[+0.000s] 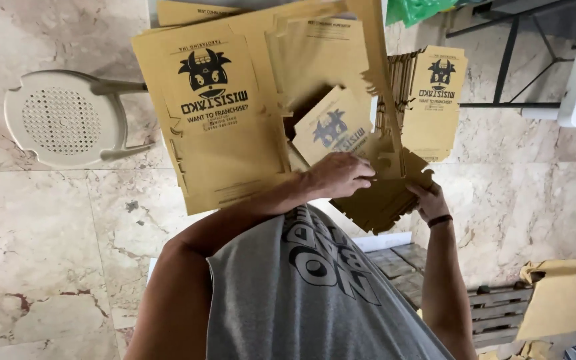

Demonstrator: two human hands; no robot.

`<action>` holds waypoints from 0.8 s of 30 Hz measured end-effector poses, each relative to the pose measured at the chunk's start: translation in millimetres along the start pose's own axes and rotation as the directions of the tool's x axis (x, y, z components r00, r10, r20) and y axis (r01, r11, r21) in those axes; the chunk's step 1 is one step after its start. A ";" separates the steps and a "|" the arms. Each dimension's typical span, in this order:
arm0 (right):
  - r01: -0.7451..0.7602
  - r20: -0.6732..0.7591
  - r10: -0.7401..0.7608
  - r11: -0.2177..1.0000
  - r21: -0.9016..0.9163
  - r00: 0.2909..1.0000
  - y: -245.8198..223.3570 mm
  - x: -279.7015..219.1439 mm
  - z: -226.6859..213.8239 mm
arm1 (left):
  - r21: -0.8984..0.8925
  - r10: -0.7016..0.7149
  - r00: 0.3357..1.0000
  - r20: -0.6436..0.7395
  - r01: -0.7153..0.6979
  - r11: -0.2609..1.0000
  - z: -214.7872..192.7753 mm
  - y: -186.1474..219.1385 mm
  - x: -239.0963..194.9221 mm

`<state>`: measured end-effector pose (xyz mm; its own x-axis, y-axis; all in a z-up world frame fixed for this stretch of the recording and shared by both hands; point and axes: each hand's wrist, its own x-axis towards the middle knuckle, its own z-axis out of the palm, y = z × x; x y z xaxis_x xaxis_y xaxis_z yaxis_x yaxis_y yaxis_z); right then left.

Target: Folding cardboard sheets and punching out pre-cut sections to prepare packaging.

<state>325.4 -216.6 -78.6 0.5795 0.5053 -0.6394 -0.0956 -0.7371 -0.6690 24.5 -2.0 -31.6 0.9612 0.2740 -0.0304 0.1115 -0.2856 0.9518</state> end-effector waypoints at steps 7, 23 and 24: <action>-0.108 -0.096 0.122 0.983 0.146 0.988 -22.1 -60.4 -48.3 | 0.064 -0.072 0.997 0.020 0.070 0.995 0.0 -8.4 -2.6; 0.437 -0.615 -0.079 0.774 0.458 0.784 -43.3 -109.6 -147.0 | 0.466 -0.472 0.867 0.161 0.355 0.810 115.8 -69.9 65.6; 0.471 -0.589 -0.122 0.736 0.487 0.799 -54.2 -102.2 -147.7 | 0.467 -0.561 0.812 0.161 0.438 0.768 117.9 -68.3 71.6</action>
<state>390.9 -294.6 78.9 0.9512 0.2295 -0.2063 -0.1915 -0.0856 -0.9778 115.5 -71.2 -134.9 0.7585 0.2348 -0.6079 0.6247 -0.5279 0.5755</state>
